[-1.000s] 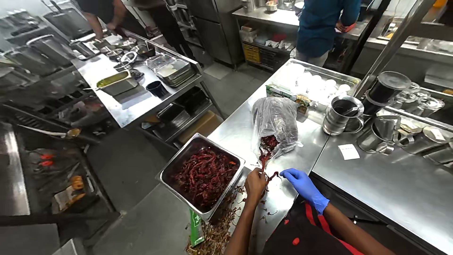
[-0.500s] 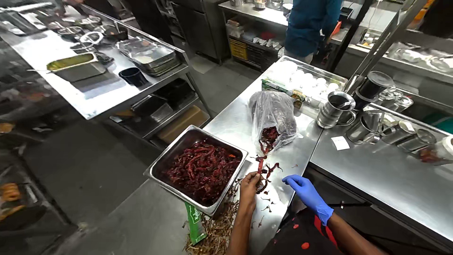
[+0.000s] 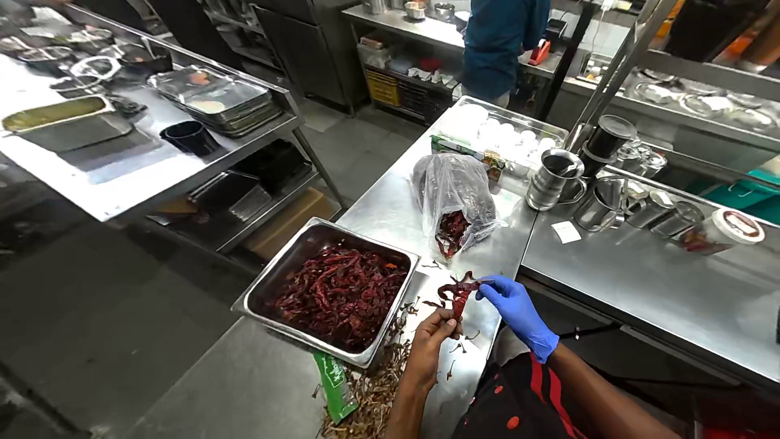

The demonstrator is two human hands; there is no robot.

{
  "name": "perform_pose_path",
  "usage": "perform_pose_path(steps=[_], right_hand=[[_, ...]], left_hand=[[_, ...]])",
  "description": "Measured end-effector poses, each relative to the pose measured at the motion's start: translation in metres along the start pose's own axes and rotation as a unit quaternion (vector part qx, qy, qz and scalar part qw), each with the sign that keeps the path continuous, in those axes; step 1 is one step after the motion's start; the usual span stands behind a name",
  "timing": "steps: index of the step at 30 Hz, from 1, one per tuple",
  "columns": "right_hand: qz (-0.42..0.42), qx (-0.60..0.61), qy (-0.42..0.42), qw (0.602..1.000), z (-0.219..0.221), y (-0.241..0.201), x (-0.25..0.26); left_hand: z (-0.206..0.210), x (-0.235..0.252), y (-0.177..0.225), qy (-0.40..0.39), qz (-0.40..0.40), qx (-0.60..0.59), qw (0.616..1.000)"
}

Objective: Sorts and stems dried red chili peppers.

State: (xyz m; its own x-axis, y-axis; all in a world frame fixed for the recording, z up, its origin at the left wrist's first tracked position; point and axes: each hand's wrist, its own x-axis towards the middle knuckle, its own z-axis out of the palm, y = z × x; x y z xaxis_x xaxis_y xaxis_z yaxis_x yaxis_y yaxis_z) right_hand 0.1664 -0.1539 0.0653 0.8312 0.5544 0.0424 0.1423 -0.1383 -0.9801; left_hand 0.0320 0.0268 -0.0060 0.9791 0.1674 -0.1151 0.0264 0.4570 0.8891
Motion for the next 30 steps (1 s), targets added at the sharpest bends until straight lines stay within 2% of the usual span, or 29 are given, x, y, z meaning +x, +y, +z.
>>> perform_pose_path(steps=[6,13,15,19,24,27,30], right_hand=[[0.027,0.041,-0.011,0.999,0.010,-0.004,-0.001],[0.041,0.044,-0.041,0.997,0.025,-0.005,-0.005],[0.043,0.045,-0.061,0.996,0.030,-0.006,-0.006],[0.045,0.041,-0.094,0.994,0.036,-0.007,-0.003],[0.043,0.087,-0.092,0.991,0.030,-0.008,-0.001],[0.071,0.173,-0.102,0.977,0.031,-0.008,0.000],[0.117,0.300,-0.097,0.942,0.045,-0.007,0.005]], left_hand=[[-0.005,-0.018,0.007,-0.038,-0.018,0.036,0.998],[0.004,-0.015,0.030,-0.091,-0.026,0.054,0.994],[0.010,-0.013,0.034,-0.072,-0.028,0.054,0.996],[0.012,-0.009,0.033,0.026,-0.027,0.036,0.999],[0.002,-0.017,0.027,0.045,-0.019,-0.016,0.999],[0.000,-0.027,0.022,0.054,0.004,-0.046,0.997],[-0.001,-0.036,0.017,0.072,0.030,-0.086,0.993]])
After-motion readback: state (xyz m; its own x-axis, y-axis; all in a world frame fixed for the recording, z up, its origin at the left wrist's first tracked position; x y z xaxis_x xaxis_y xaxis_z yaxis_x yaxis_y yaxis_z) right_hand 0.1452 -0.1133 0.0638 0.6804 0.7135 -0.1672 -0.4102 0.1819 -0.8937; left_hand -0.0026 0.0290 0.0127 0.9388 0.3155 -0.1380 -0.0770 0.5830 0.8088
